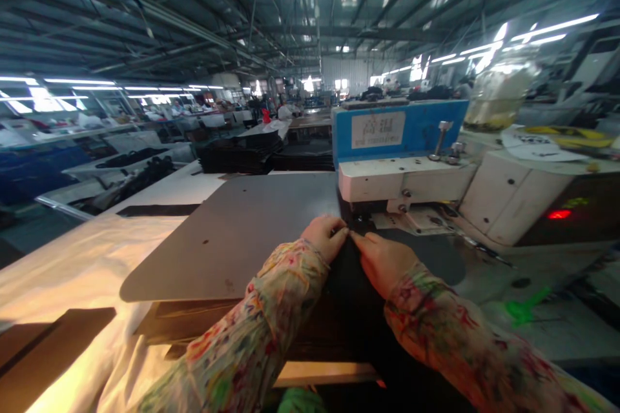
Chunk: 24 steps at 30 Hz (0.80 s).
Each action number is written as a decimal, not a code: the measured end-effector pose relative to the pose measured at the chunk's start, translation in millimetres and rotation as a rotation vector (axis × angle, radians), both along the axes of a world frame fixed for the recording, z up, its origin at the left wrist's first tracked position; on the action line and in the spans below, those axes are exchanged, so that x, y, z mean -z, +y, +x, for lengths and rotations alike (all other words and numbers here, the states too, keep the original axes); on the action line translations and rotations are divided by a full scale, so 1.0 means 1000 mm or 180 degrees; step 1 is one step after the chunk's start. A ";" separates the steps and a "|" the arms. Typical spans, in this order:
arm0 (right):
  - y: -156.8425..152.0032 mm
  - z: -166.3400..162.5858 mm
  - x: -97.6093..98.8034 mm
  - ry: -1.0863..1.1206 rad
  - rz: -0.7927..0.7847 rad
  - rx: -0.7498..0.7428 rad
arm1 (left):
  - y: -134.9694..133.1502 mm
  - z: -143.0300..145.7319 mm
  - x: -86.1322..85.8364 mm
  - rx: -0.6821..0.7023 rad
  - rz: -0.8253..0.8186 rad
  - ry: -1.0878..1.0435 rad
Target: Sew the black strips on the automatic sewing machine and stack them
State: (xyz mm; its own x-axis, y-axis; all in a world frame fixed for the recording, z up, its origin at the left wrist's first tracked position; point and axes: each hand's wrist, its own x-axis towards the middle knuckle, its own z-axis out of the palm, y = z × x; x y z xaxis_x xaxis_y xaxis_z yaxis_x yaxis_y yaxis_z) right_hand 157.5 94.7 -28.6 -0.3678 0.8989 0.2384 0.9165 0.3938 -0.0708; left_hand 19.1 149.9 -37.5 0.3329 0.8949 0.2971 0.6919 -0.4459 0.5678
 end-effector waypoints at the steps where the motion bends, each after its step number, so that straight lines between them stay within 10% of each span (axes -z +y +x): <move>1: 0.002 0.004 -0.001 0.0097 -0.0081 0.0037 | 0.000 0.003 -0.001 -0.0030 0.0222 0.0162; 24: 0.054 0.028 0.007 0.1070 -0.0465 0.0074 | -0.019 0.013 -0.005 -0.0287 0.0672 0.1295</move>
State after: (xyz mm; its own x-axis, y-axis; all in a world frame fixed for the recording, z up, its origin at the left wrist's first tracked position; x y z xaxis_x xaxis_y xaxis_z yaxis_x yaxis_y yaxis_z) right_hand 185.9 148.8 -35.2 -0.2699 0.9395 0.2110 0.8410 0.3367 -0.4234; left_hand 32.3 130.8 -32.0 0.3836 0.8597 0.3372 0.8809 -0.4503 0.1457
